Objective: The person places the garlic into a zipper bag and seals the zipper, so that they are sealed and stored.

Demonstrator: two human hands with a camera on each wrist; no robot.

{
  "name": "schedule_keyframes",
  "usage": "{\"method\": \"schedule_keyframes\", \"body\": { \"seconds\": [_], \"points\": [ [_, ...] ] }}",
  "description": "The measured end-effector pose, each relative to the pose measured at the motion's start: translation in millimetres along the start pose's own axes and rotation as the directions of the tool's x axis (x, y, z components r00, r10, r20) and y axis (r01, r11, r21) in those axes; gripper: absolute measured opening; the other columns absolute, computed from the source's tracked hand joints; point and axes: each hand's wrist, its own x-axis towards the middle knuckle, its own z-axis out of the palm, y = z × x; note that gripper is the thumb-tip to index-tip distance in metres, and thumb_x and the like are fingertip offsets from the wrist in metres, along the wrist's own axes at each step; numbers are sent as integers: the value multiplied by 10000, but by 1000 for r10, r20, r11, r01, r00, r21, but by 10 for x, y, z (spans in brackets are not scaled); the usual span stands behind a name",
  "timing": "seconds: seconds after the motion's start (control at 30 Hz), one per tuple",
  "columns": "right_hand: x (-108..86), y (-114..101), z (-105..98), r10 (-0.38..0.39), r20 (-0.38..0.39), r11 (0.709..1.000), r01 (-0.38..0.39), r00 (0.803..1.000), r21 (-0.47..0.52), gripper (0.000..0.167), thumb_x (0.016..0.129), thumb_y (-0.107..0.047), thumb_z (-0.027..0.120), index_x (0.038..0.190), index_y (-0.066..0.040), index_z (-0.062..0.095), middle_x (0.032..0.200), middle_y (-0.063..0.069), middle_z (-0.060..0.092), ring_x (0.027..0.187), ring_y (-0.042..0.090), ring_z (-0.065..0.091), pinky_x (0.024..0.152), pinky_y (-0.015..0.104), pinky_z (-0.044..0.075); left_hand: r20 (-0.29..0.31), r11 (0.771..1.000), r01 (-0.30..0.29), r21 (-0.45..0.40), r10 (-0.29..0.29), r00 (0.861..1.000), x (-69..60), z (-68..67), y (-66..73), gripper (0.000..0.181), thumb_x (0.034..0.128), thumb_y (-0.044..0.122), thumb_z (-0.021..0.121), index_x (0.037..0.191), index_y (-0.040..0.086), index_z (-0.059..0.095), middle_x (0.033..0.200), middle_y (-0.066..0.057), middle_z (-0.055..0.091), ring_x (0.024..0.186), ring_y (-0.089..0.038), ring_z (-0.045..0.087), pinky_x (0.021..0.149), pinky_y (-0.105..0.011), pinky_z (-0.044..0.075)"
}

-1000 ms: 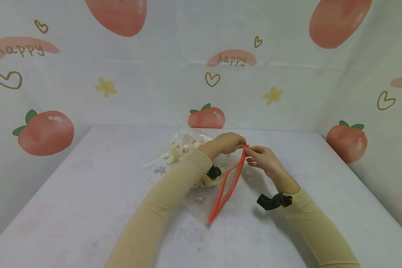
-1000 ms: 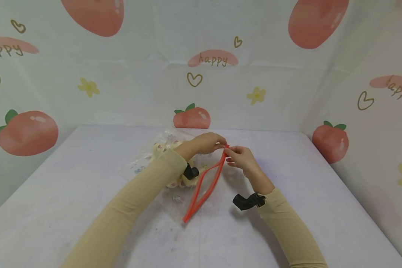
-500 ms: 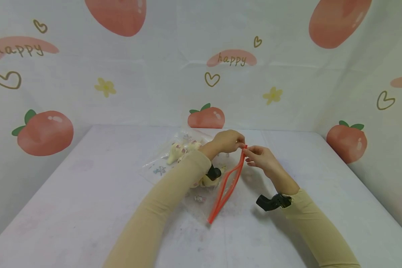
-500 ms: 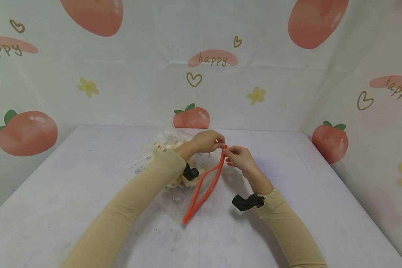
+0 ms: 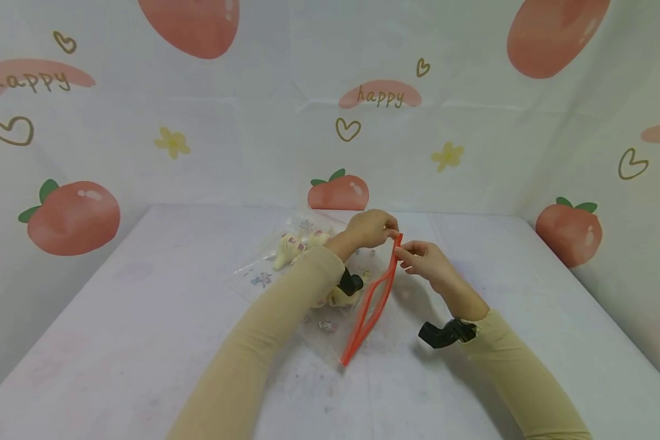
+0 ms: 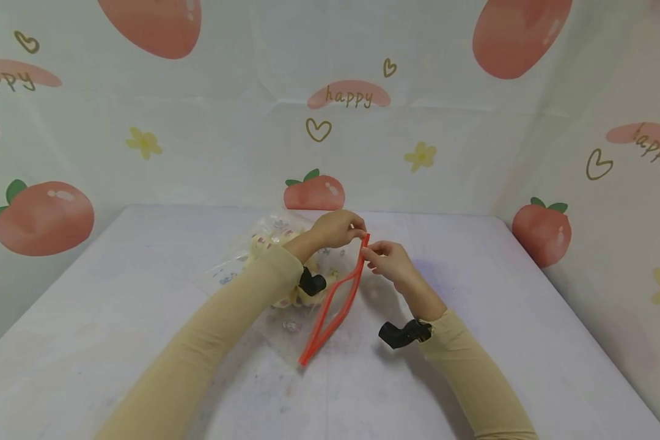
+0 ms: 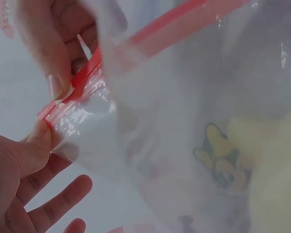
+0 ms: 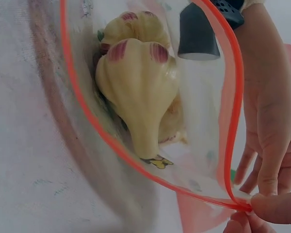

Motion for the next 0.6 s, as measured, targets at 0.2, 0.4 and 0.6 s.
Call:
{"method": "schedule_keyframes", "body": {
  "seconds": [0.2, 0.4, 0.6],
  "points": [
    [-18, 4, 33, -7, 17, 1000, 7, 1000, -12, 356, 951, -232, 539, 1096, 90, 575, 846, -70, 629, 765, 80, 568, 696, 199, 491, -5, 999, 7, -46, -8, 1000, -9, -8, -33, 217, 961, 285, 521, 1080, 212, 687, 1087, 46, 678, 915, -117, 593, 732, -252, 468],
    [-42, -4, 53, -7, 24, 1000, 8, 1000, -28, 334, 945, -218, 546, 1072, 89, 581, 811, -31, 614, 787, 143, 587, 691, 208, 482, -18, 995, 22, -100, -24, 1000, -27, -12, -54, 219, 956, 287, 529, 1074, 203, 693, 1104, 38, 679, 930, -135, 598, 741, -266, 470],
    [-57, -8, 67, -3, 39, 998, 6, 999, -56, 341, 947, -231, 544, 1083, 78, 592, 874, 65, 624, 801, 172, 583, 700, 220, 477, -36, 987, 25, -159, -31, 999, -33, 9, -97, 237, 950, 288, 541, 1098, 184, 695, 1114, 17, 684, 927, -145, 605, 715, -244, 462]
  ]
}}
